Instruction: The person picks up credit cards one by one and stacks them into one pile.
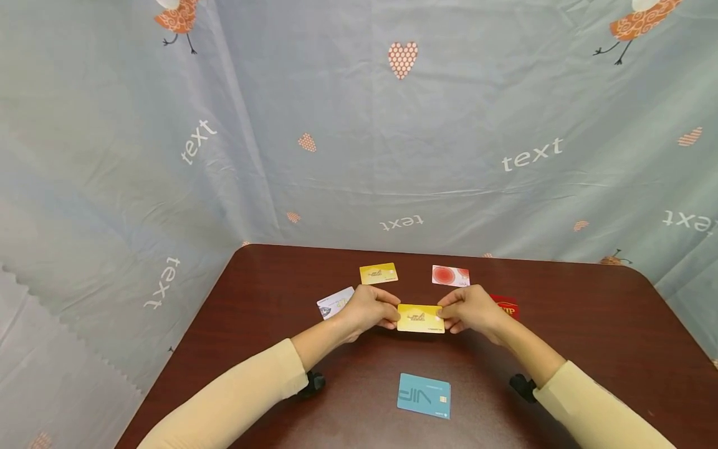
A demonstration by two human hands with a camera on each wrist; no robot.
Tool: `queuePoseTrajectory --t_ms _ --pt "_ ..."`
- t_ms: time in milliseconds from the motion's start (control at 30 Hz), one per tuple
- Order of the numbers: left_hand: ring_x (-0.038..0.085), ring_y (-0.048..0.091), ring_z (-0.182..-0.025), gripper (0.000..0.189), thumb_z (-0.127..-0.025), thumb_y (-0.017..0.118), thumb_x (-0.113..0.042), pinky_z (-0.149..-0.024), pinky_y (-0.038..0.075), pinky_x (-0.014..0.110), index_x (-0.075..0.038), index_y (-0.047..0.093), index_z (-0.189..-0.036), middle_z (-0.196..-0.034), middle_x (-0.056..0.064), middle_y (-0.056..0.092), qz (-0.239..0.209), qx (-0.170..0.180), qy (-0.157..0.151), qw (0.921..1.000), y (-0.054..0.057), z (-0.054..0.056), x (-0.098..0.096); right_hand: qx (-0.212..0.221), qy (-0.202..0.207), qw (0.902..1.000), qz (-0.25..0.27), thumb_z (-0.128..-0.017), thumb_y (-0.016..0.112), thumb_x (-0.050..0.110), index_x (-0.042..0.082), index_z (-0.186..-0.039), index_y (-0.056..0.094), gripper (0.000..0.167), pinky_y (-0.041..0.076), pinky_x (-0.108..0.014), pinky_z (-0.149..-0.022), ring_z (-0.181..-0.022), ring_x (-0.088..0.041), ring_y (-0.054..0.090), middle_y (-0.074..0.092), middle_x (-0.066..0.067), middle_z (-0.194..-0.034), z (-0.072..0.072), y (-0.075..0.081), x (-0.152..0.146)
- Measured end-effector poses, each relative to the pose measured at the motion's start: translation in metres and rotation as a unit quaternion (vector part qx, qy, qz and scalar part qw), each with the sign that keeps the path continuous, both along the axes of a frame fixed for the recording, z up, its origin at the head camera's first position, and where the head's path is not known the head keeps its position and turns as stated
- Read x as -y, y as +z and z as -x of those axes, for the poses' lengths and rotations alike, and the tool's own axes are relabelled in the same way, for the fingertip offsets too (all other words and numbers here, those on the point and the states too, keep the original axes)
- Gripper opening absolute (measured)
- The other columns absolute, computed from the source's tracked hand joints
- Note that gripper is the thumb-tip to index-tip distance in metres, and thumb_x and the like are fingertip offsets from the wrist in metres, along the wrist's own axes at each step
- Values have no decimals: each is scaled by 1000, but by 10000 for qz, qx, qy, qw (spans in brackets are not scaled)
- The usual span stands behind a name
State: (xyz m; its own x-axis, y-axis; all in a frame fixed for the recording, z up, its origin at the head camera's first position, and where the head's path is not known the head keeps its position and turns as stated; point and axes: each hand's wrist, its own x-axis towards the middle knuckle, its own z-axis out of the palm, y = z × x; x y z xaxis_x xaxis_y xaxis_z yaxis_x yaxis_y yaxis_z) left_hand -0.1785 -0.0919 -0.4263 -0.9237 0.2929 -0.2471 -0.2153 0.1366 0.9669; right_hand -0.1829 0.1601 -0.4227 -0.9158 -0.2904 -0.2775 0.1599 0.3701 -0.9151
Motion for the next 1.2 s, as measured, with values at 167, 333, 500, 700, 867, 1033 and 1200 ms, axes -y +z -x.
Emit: queuePoseTrajectory --t_ms 167,333,500,700,867,1033,1200 --pt "15 69 -64 30 -85 71 14 -66 63 29 15 69 -115 -89 15 73 65 -16 -117 9999 0 -5 1 74 94 9998 135 -95 73 5 -8 -106 70 17 63 -33 -66 -68 -21 67 71 -15 -81 -5 -2 -3" --pt "15 69 -64 27 -86 71 14 -65 63 29 15 69 -113 -84 15 73 108 -23 -198 9997 2 -10 1 78 213 9995 232 -93 76 5 -9 -108 69 21 64 -34 -66 -67 -21 67 72 -15 -81 -10 -2 -5" --pt "16 69 -63 28 -85 71 16 -64 63 28 16 69 -112 -83 14 73 96 65 -277 9995 2 -14 0 41 266 9994 216 -93 77 6 -9 -108 69 23 64 -36 -66 -66 -21 68 73 -14 -82 -16 -2 -7" --pt "16 70 -62 26 -84 71 17 -64 63 28 14 70 -110 -80 13 72 113 161 -340 9992 2 -20 0 69 323 9993 192 -92 78 6 -9 -107 69 24 64 -37 -66 -65 -21 68 73 -14 -83 -23 -2 -8" --pt "15 69 -62 26 -84 72 16 -64 63 29 14 70 -109 -79 11 72 119 144 -392 9991 0 -25 1 100 321 9991 251 -92 78 7 -9 -107 68 24 64 -37 -65 -65 -21 68 73 -14 -83 -28 -3 -7" --pt "15 69 -61 24 -83 73 16 -63 63 29 13 70 -107 -79 12 72 97 156 -434 9989 1 -29 2 98 297 9992 250 -92 79 8 -10 -106 69 25 64 -37 -64 -63 -21 68 73 -14 -81 -32 -4 -7" --pt "16 69 -61 23 -83 73 16 -62 63 29 13 71 -106 -78 13 71 62 176 -476 9987 0 -33 2 101 351 9991 225 -92 80 9 -9 -105 70 25 64 -38 -63 -62 -21 68 72 -14 -80 -38 -5 -7"
